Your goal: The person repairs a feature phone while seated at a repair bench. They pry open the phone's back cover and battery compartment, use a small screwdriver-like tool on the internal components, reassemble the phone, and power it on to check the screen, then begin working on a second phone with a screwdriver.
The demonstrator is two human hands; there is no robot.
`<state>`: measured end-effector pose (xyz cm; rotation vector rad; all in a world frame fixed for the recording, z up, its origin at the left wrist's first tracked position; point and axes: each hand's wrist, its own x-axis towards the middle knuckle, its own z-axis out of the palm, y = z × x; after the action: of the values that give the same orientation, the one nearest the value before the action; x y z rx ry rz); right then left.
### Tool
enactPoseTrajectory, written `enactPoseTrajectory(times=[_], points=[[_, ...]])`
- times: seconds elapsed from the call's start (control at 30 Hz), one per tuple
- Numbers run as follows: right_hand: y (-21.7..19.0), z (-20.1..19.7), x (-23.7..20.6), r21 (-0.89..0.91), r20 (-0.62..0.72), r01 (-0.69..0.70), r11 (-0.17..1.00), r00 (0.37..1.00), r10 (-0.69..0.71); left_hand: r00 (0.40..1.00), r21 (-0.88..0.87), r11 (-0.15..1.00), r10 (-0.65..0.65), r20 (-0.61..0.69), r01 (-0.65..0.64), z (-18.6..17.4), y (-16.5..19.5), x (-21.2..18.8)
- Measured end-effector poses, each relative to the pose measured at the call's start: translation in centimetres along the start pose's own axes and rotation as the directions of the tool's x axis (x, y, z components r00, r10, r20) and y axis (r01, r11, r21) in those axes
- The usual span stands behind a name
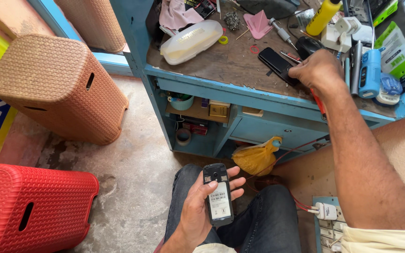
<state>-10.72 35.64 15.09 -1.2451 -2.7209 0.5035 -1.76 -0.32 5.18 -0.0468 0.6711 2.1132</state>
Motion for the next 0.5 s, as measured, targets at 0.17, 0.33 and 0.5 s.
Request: enactPoseTrajectory(times=[0.17,0.33,0.5], points=[[0.4,0.0,0.7,0.355,0.061,0.048,0.934,0.995,-0.075,1.0,-0.001,1.0,-0.017,-0.009,0.017,0.1,-0.2,0.0],[1.3,-1.5,-3.4,0.649,0.056,0.102,0.754,0.982,-0.182,1.0,-0.021,1.0,0.003,0.004,-0.003,0.0,-0.4,0.2],[1.8,3.6,-18.1,0.835,0.309,-0.173,0.523,0.933,-0.184,0.998,-0.007,0.998,0.056,0.003,-0.056,-0.3,-1.0,0.4]])
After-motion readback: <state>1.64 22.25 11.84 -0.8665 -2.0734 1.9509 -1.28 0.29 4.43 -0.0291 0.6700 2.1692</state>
